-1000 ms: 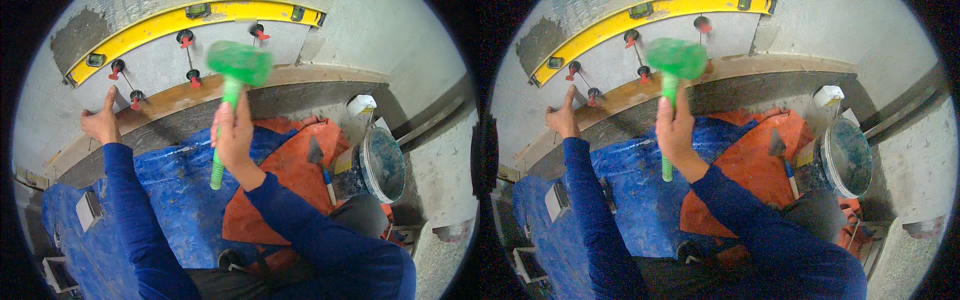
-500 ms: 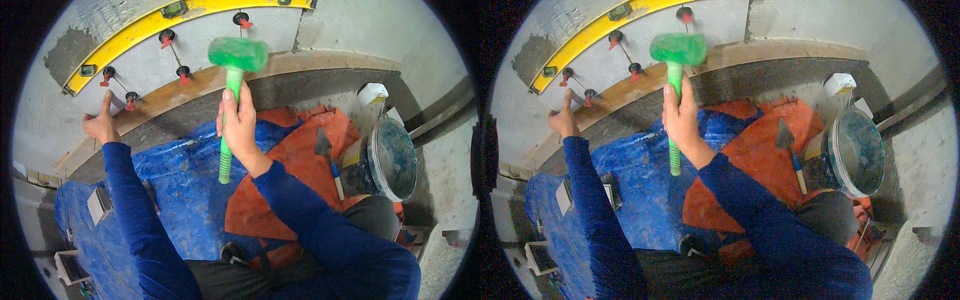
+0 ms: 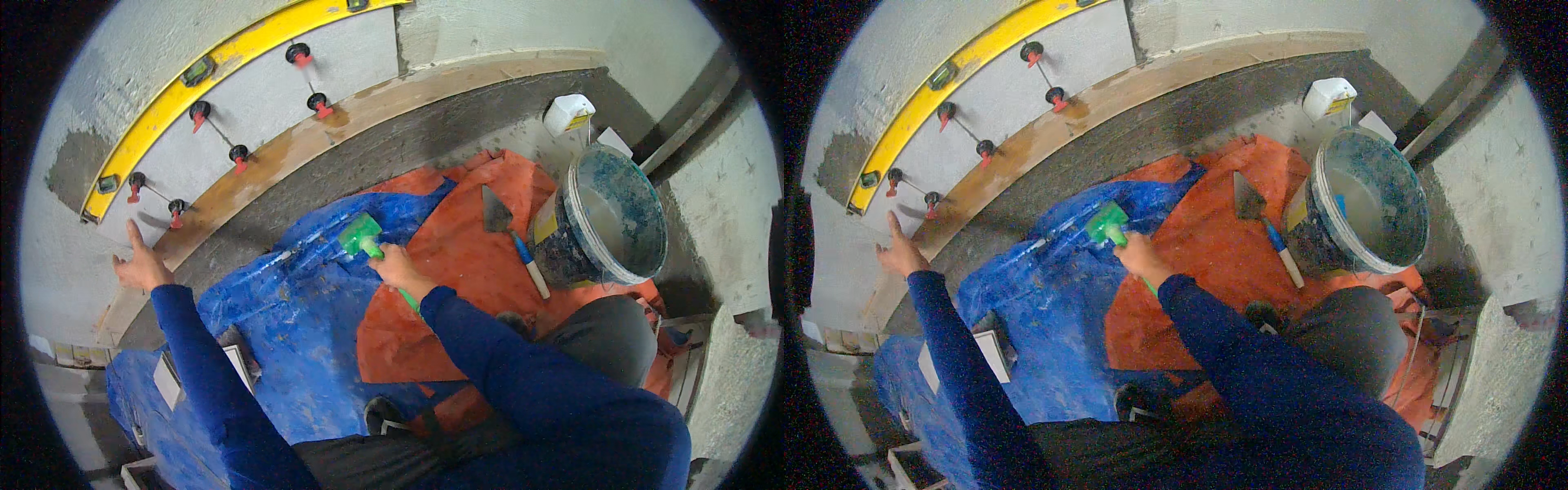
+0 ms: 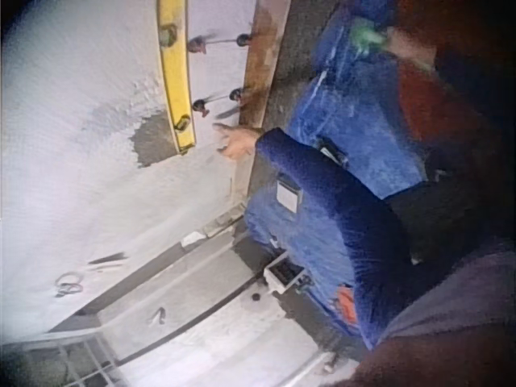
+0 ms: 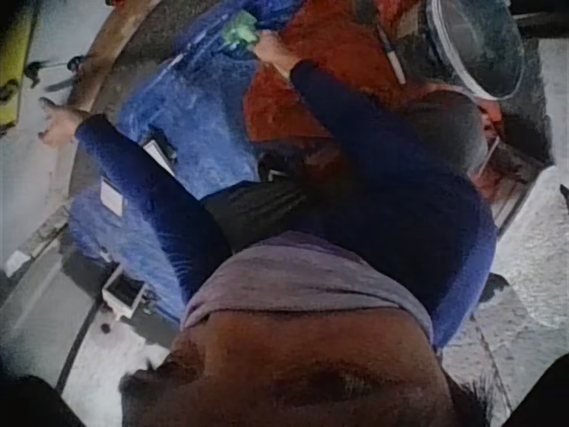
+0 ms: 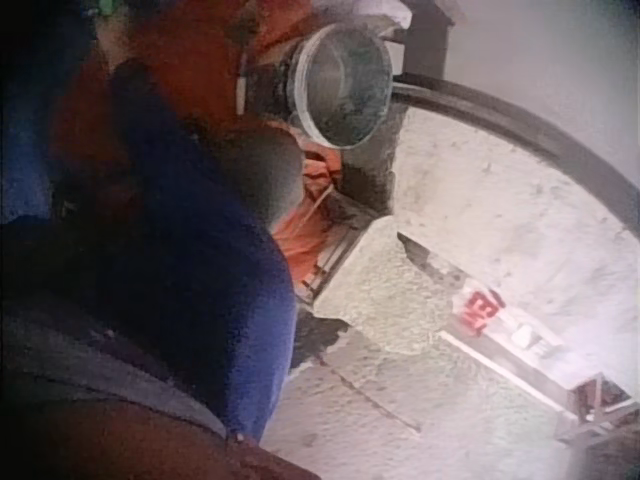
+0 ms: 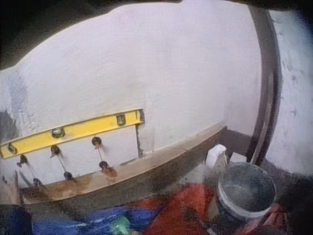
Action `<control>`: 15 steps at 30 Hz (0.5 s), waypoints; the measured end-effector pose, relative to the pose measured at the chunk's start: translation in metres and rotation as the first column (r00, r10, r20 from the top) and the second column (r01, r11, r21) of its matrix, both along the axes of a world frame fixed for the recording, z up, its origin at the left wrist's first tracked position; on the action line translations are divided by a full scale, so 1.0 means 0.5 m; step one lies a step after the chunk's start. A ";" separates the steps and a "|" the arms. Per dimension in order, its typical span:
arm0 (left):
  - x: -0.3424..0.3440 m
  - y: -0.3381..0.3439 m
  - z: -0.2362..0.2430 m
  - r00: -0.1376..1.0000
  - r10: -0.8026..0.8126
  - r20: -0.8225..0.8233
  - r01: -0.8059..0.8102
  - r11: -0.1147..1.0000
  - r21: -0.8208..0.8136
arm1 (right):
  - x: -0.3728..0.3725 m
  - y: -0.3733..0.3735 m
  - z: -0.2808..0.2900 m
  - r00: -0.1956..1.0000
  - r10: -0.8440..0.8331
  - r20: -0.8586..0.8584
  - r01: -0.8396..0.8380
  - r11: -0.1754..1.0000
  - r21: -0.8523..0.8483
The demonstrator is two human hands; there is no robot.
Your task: The person installs white wall tiles using tile leveling clips and a spirit level. They tap the tiles with a rubber mallet to seat them, adjust the clips, and use a sponge to clean excess adhesive from the joints.
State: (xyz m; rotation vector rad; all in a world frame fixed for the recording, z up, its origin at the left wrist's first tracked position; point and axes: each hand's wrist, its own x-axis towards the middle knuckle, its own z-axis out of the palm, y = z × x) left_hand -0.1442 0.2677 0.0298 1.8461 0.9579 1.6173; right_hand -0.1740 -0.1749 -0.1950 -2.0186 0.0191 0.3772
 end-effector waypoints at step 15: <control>0.001 0.002 0.025 0.987 0.050 0.151 -0.058 0.997 0.054 | 0.075 -0.104 -0.004 0.904 0.428 -0.011 -0.324 0.667 -0.671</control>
